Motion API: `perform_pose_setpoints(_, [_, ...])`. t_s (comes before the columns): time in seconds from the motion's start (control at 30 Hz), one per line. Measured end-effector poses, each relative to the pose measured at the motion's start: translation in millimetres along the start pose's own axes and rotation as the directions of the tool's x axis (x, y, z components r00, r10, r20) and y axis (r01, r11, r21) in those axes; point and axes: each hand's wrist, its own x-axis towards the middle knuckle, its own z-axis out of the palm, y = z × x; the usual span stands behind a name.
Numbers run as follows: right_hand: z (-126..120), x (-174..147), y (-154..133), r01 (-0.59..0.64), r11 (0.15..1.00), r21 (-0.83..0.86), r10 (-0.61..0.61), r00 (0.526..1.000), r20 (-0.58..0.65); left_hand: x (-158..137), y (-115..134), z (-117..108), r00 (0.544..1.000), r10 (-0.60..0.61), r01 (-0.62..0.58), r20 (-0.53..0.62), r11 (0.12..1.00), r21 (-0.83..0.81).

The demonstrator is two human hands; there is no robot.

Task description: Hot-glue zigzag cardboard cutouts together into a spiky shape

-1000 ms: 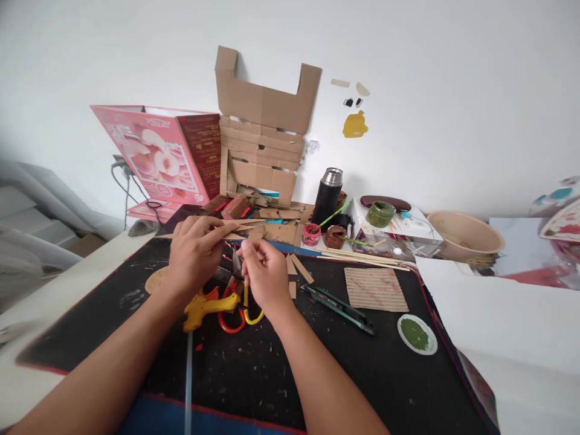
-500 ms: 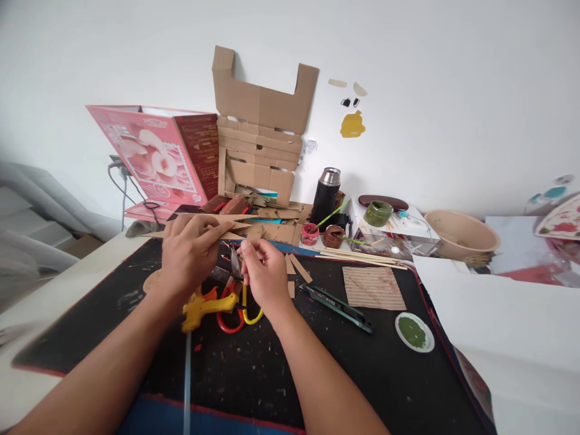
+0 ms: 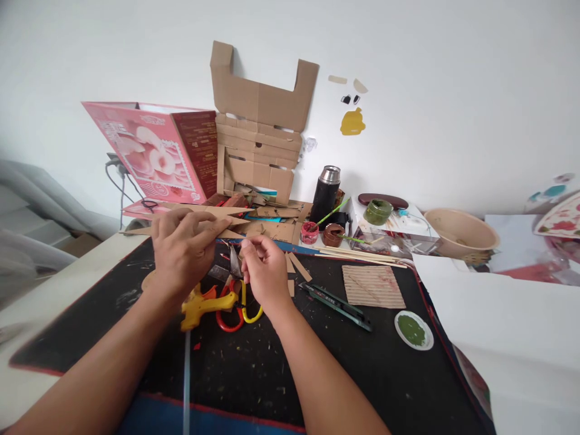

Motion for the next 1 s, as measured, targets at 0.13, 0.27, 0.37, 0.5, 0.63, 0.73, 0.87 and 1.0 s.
perform_pose_setpoints(0.13, [0.1,0.6,0.0,0.001,1.0,-0.004,-0.001,1.0,-0.004,0.1,-0.6,-1.2,1.0,0.014,-0.014,-0.003,1.0,0.01])
perform_pose_setpoints(0.27, [0.8,0.0,-1.6,0.003,1.0,-0.003,-0.003,1.0,-0.011,0.8,-0.9,-3.2,0.999,0.033,-0.033,-0.015,0.999,0.015])
perform_pose_setpoints(0.37, [1.2,-0.6,-3.2,0.002,1.0,-0.003,-0.002,1.0,-0.015,1.1,-0.7,-4.4,1.0,0.027,-0.027,-0.007,1.0,0.0])
perform_pose_setpoints(0.5, [1.0,-0.5,-4.3,-0.002,1.0,-0.002,0.002,1.0,-0.017,1.5,-0.4,-4.9,1.0,0.012,-0.012,-0.004,1.0,0.007])
perform_pose_setpoints(0.63, [0.5,-0.1,-4.0,-0.003,1.0,-0.007,0.003,1.0,-0.015,2.2,-0.5,-5.2,0.999,0.037,-0.037,-0.027,0.999,0.028])
perform_pose_setpoints(0.73, [0.0,-0.2,-3.8,-0.007,1.0,-0.011,0.007,1.0,-0.01,2.2,-0.5,-5.2,0.999,0.039,-0.039,-0.025,0.999,0.033])
perform_pose_setpoints(0.87, [-0.3,-0.4,-3.6,-0.024,1.0,-0.001,0.024,1.0,-0.007,1.4,-0.2,-3.8,1.0,0.02,-0.02,-0.006,1.0,0.021])
perform_pose_setpoints(1.0, [0.0,-0.1,-3.4,-0.042,0.999,0.01,0.043,0.999,-0.019,0.6,-0.2,-1.9,1.0,0.005,-0.005,0.01,1.0,-0.019])
